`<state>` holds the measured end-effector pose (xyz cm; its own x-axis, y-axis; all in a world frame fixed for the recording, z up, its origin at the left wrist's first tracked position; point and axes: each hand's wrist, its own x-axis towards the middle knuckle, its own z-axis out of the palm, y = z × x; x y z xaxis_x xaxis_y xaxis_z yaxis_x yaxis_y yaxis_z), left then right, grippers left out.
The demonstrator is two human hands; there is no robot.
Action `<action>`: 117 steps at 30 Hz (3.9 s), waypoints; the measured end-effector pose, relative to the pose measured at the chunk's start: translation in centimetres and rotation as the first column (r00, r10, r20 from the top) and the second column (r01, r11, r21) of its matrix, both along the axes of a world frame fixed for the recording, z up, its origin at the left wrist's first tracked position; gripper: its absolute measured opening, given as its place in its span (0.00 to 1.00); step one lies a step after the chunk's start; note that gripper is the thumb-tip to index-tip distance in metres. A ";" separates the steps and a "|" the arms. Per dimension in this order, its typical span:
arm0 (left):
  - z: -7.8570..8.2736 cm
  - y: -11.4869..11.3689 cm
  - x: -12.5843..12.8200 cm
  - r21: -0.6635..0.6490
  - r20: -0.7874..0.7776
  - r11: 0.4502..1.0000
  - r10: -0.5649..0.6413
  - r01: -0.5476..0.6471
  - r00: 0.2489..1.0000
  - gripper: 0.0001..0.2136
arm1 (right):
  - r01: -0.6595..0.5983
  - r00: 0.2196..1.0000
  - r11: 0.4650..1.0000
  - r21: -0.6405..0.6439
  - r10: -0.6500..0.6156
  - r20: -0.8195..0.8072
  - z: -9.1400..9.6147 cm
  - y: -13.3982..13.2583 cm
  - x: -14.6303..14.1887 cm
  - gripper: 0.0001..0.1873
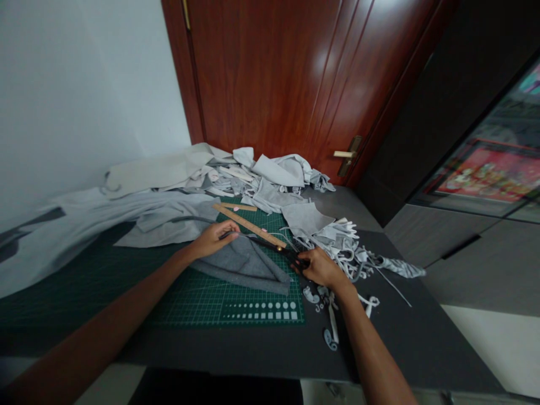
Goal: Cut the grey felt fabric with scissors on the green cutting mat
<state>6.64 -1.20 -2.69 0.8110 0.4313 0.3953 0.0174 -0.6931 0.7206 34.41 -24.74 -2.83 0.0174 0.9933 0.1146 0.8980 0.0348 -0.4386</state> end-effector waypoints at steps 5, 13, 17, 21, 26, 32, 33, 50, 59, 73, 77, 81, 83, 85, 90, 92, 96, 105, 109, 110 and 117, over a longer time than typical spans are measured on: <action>0.0 -0.2 0.3 -0.014 0.036 0.999 0.033 -0.032 0.999 0.13 | -0.018 1.000 1.000 -0.007 0.018 -0.005 0.2 -0.1 -0.1 0.14; -0.4 -0.1 0.5 -0.045 0.040 0.999 0.025 -0.023 0.999 0.14 | -0.033 0.999 0.999 -0.002 0.033 -0.017 -0.1 0.0 0.0 0.15; -0.5 -0.1 0.6 -0.043 0.022 0.999 -0.008 0.009 1.000 0.15 | -0.035 0.999 0.999 -0.015 0.035 -0.027 -0.1 0.1 0.0 0.15; -0.4 -0.2 0.6 -0.061 0.021 0.998 -0.020 0.021 1.000 0.16 | -0.036 0.998 0.999 -0.029 0.034 -0.056 0.0 0.0 -0.3 0.17; -0.5 -0.3 0.6 -0.142 0.013 0.988 -0.064 0.065 0.998 0.17 | -0.046 0.991 0.993 -0.110 0.031 -0.134 0.3 -0.4 -0.8 0.18; -0.5 -0.4 0.6 -0.188 0.006 0.979 -0.081 0.081 0.997 0.19 | -0.038 0.992 0.993 -0.112 0.024 -0.122 0.5 -0.5 -1.1 0.18; -0.5 -0.5 0.6 -0.189 0.004 0.979 -0.082 0.082 0.997 0.19 | -0.033 0.992 0.993 -0.111 0.020 -0.122 0.5 -0.5 -1.1 0.19; -0.3 -0.5 0.7 -0.140 -0.014 0.987 -0.075 0.072 0.997 0.21 | -0.035 0.990 0.990 -0.140 0.015 -0.143 0.3 -0.5 -0.9 0.20; -0.3 -0.6 0.7 -0.128 -0.021 0.989 -0.076 0.073 0.997 0.19 | -0.009 0.996 0.992 -0.123 -0.002 -0.090 0.5 -0.4 -0.9 0.19; -0.6 -0.4 0.8 -0.127 -0.006 0.987 -0.105 0.103 0.994 0.17 | -0.029 0.992 0.991 -0.129 0.012 -0.128 0.4 -0.4 -0.7 0.19; -0.6 -0.4 0.8 -0.149 -0.009 0.983 -0.113 0.111 0.994 0.18 | -0.027 0.992 0.991 -0.129 0.010 -0.126 0.4 -0.4 -0.9 0.18; -0.4 -0.6 0.7 -0.163 -0.007 0.979 -0.124 0.122 0.992 0.19 | -0.029 0.993 0.993 -0.118 0.015 -0.114 0.5 -0.4 -1.0 0.18; -0.3 -0.6 0.7 -0.160 -0.008 0.979 -0.133 0.130 0.991 0.19 | -0.031 0.994 0.993 -0.115 0.018 -0.112 0.4 -0.4 -1.0 0.19; -0.3 -0.7 0.6 -0.155 -0.009 0.979 -0.139 0.135 0.990 0.18 | -0.036 0.992 0.993 -0.115 0.022 -0.122 0.3 -0.3 -1.0 0.19; -0.4 -0.5 0.7 -0.156 0.000 0.977 -0.150 0.148 0.989 0.17 | -0.068 0.982 0.991 -0.118 0.045 -0.185 -0.1 -0.3 -0.6 0.19; -0.5 -0.4 0.7 -0.156 0.004 0.975 -0.157 0.156 0.988 0.16 | -0.082 0.978 0.990 -0.112 0.058 -0.200 -0.3 -0.3 -0.4 0.19; -0.6 -0.4 0.7 -0.165 0.008 0.973 -0.160 0.159 0.987 0.16 | -0.090 0.974 0.991 -0.100 0.067 -0.218 -0.6 -0.3 -0.1 0.17; -0.5 -0.5 0.8 -0.155 -0.005 0.977 -0.151 0.148 0.989 0.14 | -0.095 0.973 0.986 -0.140 0.062 -0.224 0.1 -0.6 -0.6 0.17; -0.6 -0.4 0.8 -0.146 -0.013 0.980 -0.141 0.138 0.990 0.15 | -0.097 0.974 0.985 -0.140 0.065 -0.216 0.1 -0.6 -0.6 0.17; -0.6 -0.4 0.8 -0.145 -0.013 0.980 -0.138 0.135 0.990 0.15 | -0.096 0.975 0.985 -0.141 0.065 -0.213 0.1 -0.6 -0.6 0.17; -0.7 -0.4 0.8 -0.160 -0.028 0.979 -0.131 0.125 0.991 0.16 | -0.081 0.983 0.988 -0.129 0.058 -0.174 -0.1 -0.5 -0.8 0.17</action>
